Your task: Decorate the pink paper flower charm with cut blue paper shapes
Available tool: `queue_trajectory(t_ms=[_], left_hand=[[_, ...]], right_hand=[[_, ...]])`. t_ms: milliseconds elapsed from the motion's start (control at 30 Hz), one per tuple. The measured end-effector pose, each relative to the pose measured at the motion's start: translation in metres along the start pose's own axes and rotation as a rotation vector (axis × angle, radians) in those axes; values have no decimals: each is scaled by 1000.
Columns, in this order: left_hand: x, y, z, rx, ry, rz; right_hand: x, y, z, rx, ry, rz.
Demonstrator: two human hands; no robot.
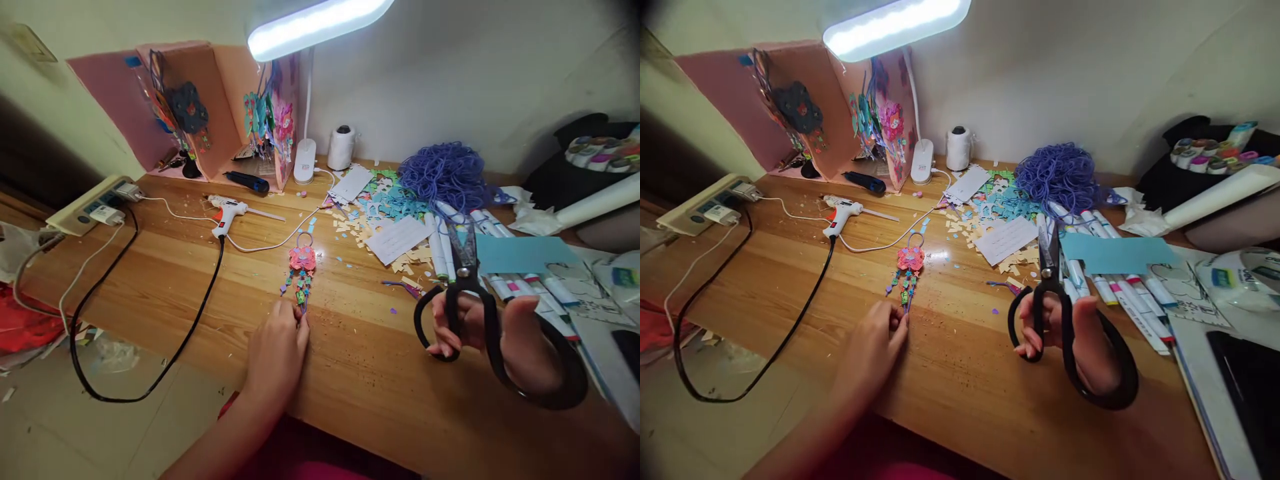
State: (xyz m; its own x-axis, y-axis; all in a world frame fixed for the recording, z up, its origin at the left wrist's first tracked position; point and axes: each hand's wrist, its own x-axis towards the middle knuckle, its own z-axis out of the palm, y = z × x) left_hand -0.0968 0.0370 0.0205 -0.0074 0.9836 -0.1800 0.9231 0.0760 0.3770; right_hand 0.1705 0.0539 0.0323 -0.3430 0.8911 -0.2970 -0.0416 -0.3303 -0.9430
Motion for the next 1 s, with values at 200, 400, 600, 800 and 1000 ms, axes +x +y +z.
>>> queue_trajectory(t_ms=[200,400,600,800,1000], left_hand=[[-3,-9,-11,-132,-40,-26],[-6,-15,-15,-266,-97,-50],[-6,-23,-14,-449,-61,-82],[-7,-33,-12,-548,-54,-120],[-8,-35,-12,-623,-72,-127]], right_hand=[[-1,7,33,-14,-241,136],[15,4,52,-198,-678,333],[45,-9,64,-443,-769,465],[57,-14,69,-478,-818,509],[67,-13,80,-466,-804,511]])
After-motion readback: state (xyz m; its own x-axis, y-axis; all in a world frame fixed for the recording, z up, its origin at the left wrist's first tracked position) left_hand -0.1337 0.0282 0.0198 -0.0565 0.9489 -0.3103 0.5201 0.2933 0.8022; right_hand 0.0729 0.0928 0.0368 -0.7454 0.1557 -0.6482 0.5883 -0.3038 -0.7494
